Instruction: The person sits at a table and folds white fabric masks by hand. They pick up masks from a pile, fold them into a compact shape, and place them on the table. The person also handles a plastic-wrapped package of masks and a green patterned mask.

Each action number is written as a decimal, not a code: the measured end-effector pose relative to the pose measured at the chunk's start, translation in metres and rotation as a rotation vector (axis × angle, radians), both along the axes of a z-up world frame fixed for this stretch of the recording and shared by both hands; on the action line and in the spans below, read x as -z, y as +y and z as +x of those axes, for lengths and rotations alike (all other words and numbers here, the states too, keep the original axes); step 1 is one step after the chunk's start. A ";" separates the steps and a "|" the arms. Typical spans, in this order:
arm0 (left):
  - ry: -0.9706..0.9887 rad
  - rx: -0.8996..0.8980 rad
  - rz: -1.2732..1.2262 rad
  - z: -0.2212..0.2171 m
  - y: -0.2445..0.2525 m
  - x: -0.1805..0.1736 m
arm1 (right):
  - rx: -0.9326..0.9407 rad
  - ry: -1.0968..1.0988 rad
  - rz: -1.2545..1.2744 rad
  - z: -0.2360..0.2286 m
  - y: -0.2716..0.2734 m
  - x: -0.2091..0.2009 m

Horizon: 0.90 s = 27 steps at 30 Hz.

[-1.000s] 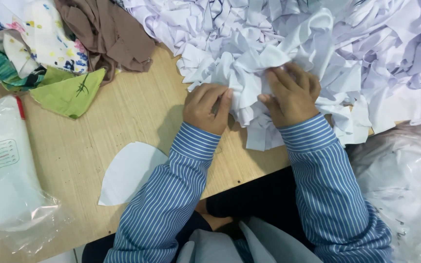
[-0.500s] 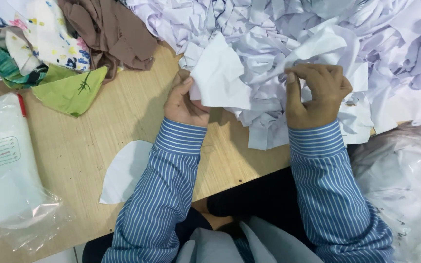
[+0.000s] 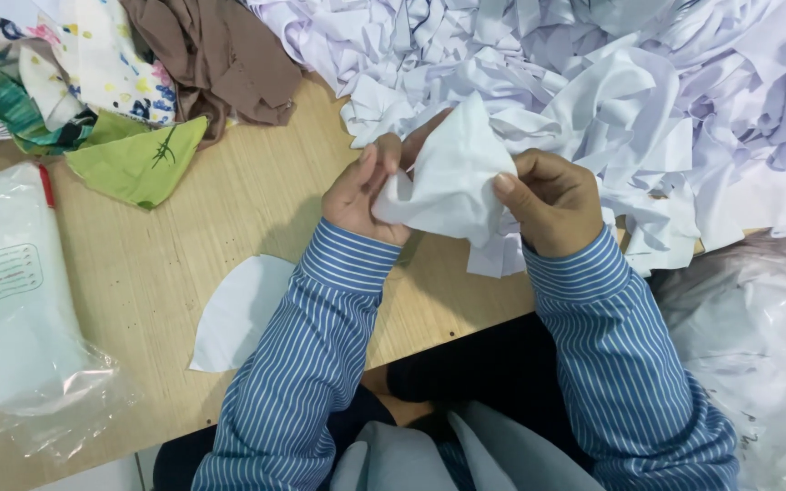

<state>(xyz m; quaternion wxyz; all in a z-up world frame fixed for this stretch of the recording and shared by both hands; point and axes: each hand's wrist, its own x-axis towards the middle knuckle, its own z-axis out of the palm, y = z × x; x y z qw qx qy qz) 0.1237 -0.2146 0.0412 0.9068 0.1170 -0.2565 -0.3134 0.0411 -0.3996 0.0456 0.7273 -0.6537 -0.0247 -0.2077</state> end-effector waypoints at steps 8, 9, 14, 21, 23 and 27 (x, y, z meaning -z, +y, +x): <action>0.194 -0.117 0.604 -0.016 -0.002 0.031 | -0.076 0.026 0.241 -0.005 -0.023 0.010; 0.274 -0.104 0.695 -0.027 -0.002 0.036 | -0.100 0.052 0.271 -0.007 -0.027 0.012; 0.236 -0.275 0.610 -0.052 0.029 0.021 | -0.215 0.131 0.256 -0.012 -0.001 0.003; -0.028 -0.560 0.877 -0.078 0.118 0.086 | -0.361 0.286 0.094 -0.011 0.041 0.044; -0.053 -0.624 0.942 -0.091 0.143 0.079 | -0.373 0.291 0.047 -0.013 0.068 0.043; -0.274 -0.869 1.143 -0.106 0.186 0.059 | -0.477 0.276 -0.046 -0.023 0.114 0.041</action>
